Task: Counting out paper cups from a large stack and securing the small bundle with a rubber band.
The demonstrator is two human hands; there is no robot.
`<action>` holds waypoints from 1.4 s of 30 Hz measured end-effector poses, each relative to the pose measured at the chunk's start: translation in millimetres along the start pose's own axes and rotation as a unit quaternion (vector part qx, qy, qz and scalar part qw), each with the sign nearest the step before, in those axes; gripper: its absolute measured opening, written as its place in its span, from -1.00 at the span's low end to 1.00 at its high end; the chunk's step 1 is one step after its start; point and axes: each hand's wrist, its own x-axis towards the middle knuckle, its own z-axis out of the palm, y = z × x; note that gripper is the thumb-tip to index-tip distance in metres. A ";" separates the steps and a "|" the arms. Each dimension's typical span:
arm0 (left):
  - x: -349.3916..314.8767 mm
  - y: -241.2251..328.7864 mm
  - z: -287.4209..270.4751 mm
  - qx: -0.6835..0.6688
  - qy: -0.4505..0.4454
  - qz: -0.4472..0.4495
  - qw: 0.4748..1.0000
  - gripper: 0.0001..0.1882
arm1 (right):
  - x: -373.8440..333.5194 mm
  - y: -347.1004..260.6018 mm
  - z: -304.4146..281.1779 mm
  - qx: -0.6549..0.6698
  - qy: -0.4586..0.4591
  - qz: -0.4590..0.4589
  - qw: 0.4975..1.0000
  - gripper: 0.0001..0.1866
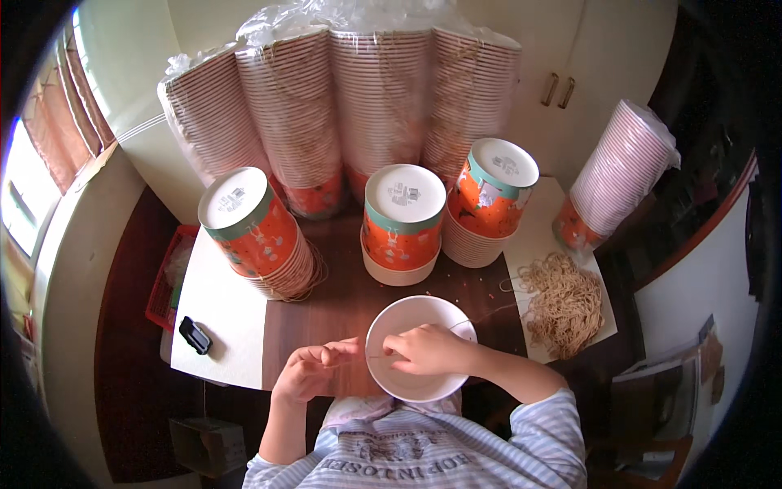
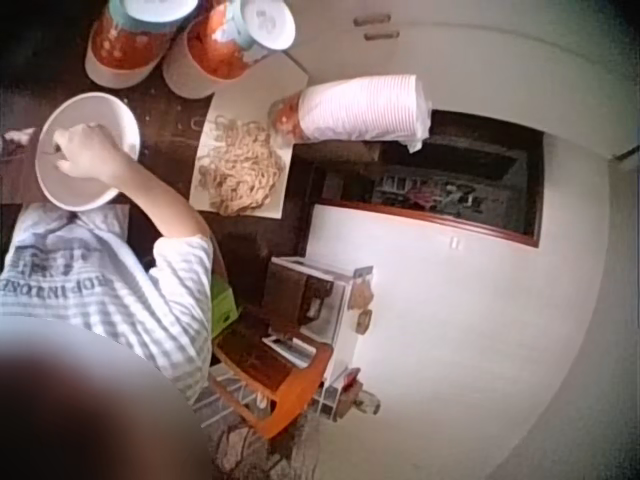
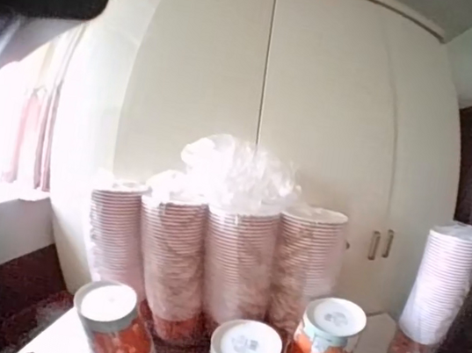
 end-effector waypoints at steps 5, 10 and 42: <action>7.2 8.9 -8.1 -0.093 -0.068 -0.019 0.993 -0.83 | -9.5 -12.5 -24.9 0.039 -0.018 0.035 0.998 -0.81; 21.9 16.9 31.1 0.153 0.108 -0.089 0.978 -0.91 | -14.2 -11.6 -34.1 0.167 0.073 -0.007 0.983 -0.88; 29.4 9.5 18.5 0.243 0.041 -0.146 0.958 -0.95 | -5.6 -43.6 4.2 -0.086 0.176 -0.140 0.971 -0.88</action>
